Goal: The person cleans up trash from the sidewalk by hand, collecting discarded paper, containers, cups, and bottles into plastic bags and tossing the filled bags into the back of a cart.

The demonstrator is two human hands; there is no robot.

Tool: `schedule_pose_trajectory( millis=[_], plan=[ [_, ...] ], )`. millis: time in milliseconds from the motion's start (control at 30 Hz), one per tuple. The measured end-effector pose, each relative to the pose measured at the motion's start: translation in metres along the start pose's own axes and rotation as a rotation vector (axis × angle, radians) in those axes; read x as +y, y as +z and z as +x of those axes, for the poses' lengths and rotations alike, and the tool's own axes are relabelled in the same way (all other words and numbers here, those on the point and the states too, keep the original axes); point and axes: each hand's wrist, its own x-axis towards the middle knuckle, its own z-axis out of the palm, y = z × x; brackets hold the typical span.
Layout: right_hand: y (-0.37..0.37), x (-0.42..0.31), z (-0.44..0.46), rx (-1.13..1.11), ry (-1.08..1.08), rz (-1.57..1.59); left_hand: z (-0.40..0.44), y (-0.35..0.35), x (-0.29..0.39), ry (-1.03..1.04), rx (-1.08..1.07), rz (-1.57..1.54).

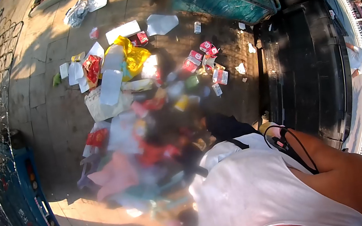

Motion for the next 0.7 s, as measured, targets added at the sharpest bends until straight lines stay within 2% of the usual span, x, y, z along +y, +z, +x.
schedule_pose_trajectory(
  millis=[100,233,300,333,367,400,433,500,533,633,700],
  plan=[
    [0.004,-0.014,-0.003,-0.029,-0.004,-0.018,0.017,-0.024,-0.025,0.063,-0.034,-0.105],
    [-0.003,-0.027,-0.008,-0.033,0.030,0.126,0.021,-0.038,-0.031,-0.064,-0.059,-0.231],
    [-0.007,-0.024,-0.007,-0.064,0.095,0.401,0.022,-0.035,-0.040,-0.154,-0.075,-0.335],
    [-0.011,-0.021,-0.008,-0.101,0.109,0.542,0.025,-0.031,-0.044,-0.132,-0.068,-0.233],
    [0.001,0.012,0.016,-0.091,-0.148,-0.134,0.031,-0.025,-0.055,-0.109,-0.059,-0.133],
    [-0.008,0.007,0.023,0.078,-0.369,-0.813,0.033,-0.021,-0.048,-0.086,-0.048,-0.032],
    [-0.008,0.000,0.024,0.037,-0.286,-0.443,0.025,-0.021,-0.043,-0.010,-0.071,0.050],
    [-0.037,-0.048,0.006,0.075,-0.037,0.071,-0.003,-0.022,0.004,0.147,-0.121,0.223],
    [-0.050,-0.068,0.000,0.095,0.038,0.206,-0.003,-0.018,0.001,0.073,-0.097,0.227],
    [-0.074,-0.097,0.003,0.099,0.104,0.381,0.002,-0.012,-0.025,-0.242,-0.108,-0.241],
    [-0.080,-0.100,0.012,0.102,0.091,0.431,-0.011,-0.018,-0.004,-0.295,-0.070,-0.166]
  ],
)
